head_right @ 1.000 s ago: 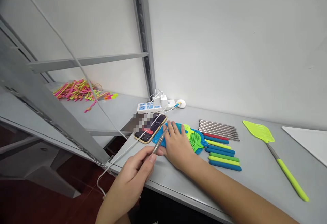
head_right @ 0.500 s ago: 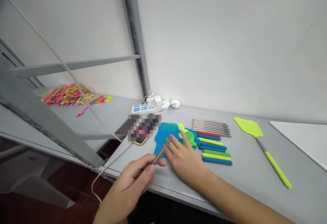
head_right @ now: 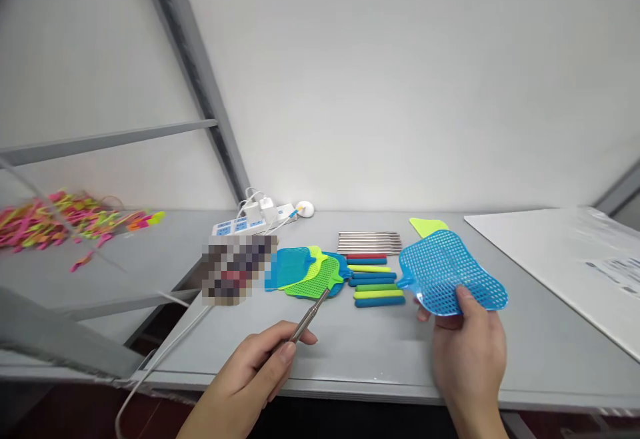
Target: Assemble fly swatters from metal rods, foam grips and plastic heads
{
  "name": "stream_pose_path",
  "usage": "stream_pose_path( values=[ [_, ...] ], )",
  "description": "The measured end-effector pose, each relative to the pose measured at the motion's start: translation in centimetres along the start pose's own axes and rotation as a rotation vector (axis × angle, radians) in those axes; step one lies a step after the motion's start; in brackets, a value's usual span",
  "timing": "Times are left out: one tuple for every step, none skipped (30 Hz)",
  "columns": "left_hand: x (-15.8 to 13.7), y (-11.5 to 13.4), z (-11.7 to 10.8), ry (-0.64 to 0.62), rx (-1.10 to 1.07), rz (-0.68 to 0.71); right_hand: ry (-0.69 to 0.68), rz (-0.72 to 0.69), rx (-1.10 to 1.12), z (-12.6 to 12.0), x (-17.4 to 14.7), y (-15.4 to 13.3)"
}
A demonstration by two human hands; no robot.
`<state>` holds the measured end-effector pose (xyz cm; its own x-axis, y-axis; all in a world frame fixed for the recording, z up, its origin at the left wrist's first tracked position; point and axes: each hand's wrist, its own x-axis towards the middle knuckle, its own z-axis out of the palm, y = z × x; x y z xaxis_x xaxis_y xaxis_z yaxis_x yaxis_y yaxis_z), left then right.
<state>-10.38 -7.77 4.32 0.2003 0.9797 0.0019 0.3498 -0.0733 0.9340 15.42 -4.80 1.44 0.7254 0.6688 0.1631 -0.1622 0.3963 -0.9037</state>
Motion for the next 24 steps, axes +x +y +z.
stream_pose_path(
  values=[
    [0.3, 0.2, 0.7, -0.038, 0.026, 0.018, -0.012, 0.061, 0.054, -0.5, -0.3, -0.3],
    [0.6, 0.4, 1.5, -0.085, 0.054, 0.046, -0.024, 0.099, 0.087, -1.0, -0.5, -0.6],
    [0.9, 0.6, 2.3, -0.135, 0.086, 0.078, -0.035, 0.125, 0.112, -1.3, -0.9, -0.9],
    [1.2, 0.7, 3.0, -0.182, 0.119, 0.109, -0.040, 0.151, 0.141, -1.6, -1.2, -1.3],
    [1.4, 0.8, 3.7, -0.218, 0.152, 0.136, -0.043, 0.171, 0.158, -1.9, -1.6, -1.6],
    [1.6, 0.9, 4.3, -0.242, 0.184, 0.155, -0.039, 0.184, 0.154, -2.1, -1.9, -1.7],
    [1.7, 0.9, 4.9, -0.258, 0.213, 0.170, -0.028, 0.193, 0.129, -2.4, -2.2, -1.8],
    [1.8, 0.9, 5.3, -0.269, 0.239, 0.183, -0.014, 0.208, 0.101, -2.7, -2.5, -1.8],
    [1.9, 0.8, 5.6, -0.280, 0.264, 0.205, 0.001, 0.225, 0.080, -3.0, -2.7, -1.7],
    [2.0, 0.7, 5.9, -0.287, 0.289, 0.236, 0.017, 0.240, 0.070, -3.3, -2.9, -1.5],
    [2.0, 0.6, 6.1, -0.289, 0.316, 0.274, 0.036, 0.252, 0.066, -3.5, -3.0, -1.4],
    [2.0, 0.4, 6.3, -0.281, 0.344, 0.316, 0.056, 0.257, 0.066, -3.8, -3.0, -1.3],
    [2.1, 0.3, 6.5, -0.267, 0.371, 0.356, 0.075, 0.255, 0.070, -3.9, -2.9, -1.2],
    [2.1, 0.2, 6.6, -0.251, 0.393, 0.395, 0.089, 0.251, 0.072, -4.0, -2.8, -1.3],
    [2.1, 0.0, 6.7, -0.238, 0.411, 0.428, 0.097, 0.242, 0.077, -4.1, -2.6, -1.3],
    [2.2, -0.1, 6.8, -0.228, 0.425, 0.452, 0.102, 0.232, 0.082, -4.1, -2.5, -1.5],
    [2.2, -0.2, 6.8, -0.221, 0.437, 0.470, 0.103, 0.219, 0.081, -4.2, -2.3, -1.6],
    [2.3, -0.3, 6.7, -0.211, 0.448, 0.483, 0.102, 0.203, 0.075, -4.2, -2.2, -1.8],
    [2.3, -0.4, 6.6, -0.199, 0.460, 0.491, 0.101, 0.185, 0.062, -4.3, -2.2, -1.9],
    [2.4, -0.5, 6.5, -0.184, 0.471, 0.495, 0.100, 0.168, 0.043, -4.4, -2.2, -2.0],
    [2.4, -0.6, 6.3, -0.171, 0.480, 0.496, 0.094, 0.152, 0.023, -4.6, -2.3, -2.0],
    [2.3, -0.6, 6.1, -0.161, 0.483, 0.499, 0.079, 0.138, 0.002, -4.7, -2.4, -2.0],
    [2.3, -0.6, 5.9, -0.154, 0.482, 0.499, 0.057, 0.126, -0.016, -4.8, -2.6, -2.0],
    [2.2, -0.5, 5.8, -0.153, 0.474, 0.497, 0.035, 0.114, -0.033, -4.9, -2.8, -2.0]
  ],
)
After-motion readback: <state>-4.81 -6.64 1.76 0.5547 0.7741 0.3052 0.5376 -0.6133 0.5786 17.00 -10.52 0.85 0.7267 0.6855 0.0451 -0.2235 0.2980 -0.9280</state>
